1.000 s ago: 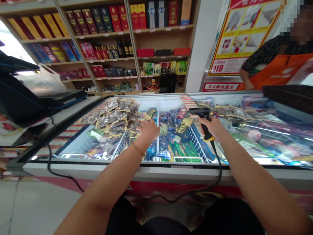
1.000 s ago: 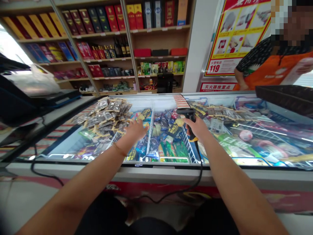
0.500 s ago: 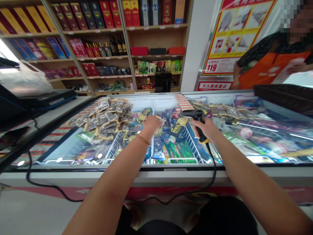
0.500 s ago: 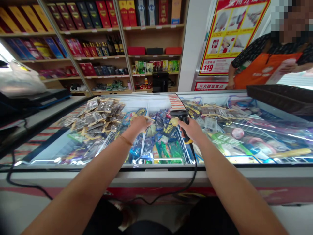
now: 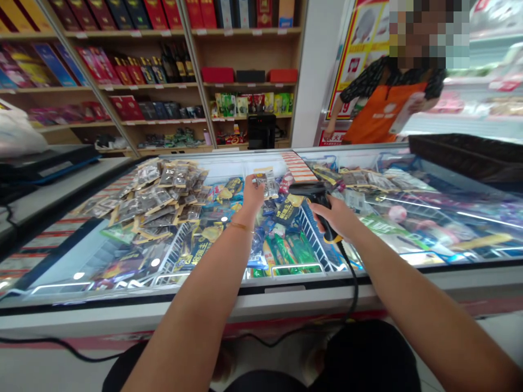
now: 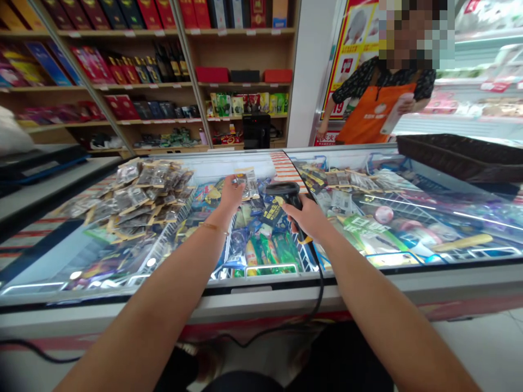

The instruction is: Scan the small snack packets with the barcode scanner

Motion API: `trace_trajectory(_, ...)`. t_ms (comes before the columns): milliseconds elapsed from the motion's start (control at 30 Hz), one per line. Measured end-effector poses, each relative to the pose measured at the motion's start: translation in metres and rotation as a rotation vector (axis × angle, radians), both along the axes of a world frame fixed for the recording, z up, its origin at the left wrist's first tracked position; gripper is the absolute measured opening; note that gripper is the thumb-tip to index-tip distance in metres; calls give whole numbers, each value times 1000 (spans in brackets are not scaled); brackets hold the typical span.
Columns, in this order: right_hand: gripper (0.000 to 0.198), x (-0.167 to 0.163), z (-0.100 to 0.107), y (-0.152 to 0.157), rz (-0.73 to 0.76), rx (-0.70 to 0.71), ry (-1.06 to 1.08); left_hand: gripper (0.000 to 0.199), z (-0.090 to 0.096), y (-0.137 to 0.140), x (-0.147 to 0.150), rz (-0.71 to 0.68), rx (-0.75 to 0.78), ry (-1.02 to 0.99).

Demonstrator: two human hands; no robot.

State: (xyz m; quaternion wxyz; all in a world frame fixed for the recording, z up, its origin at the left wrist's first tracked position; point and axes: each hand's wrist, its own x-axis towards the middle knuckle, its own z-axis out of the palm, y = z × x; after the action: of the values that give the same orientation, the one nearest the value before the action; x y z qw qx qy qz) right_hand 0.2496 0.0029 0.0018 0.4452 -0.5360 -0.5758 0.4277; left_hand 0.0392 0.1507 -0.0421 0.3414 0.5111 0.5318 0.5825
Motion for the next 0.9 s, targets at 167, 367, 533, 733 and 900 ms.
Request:
trace_trajectory(167,31,-3,0,-4,32,2,-83,32,-2,4,0,33,-15,-3)
trace_trajectory(367,27,-3,1,-5,53,-1,-113,32,1,1,1,66,-35,31)
trace_trajectory(533,26,-3,1,-5,42,14,-111,32,2,-2,1,51,-35,30)
trace_trajectory(733,25,0,-1,-5,63,30,-90,33,5,-7,2,69,-18,35)
trace_trajectory(900,25,-1,-1,-6,52,32,-76,36,5,-7,-1,61,8,5)
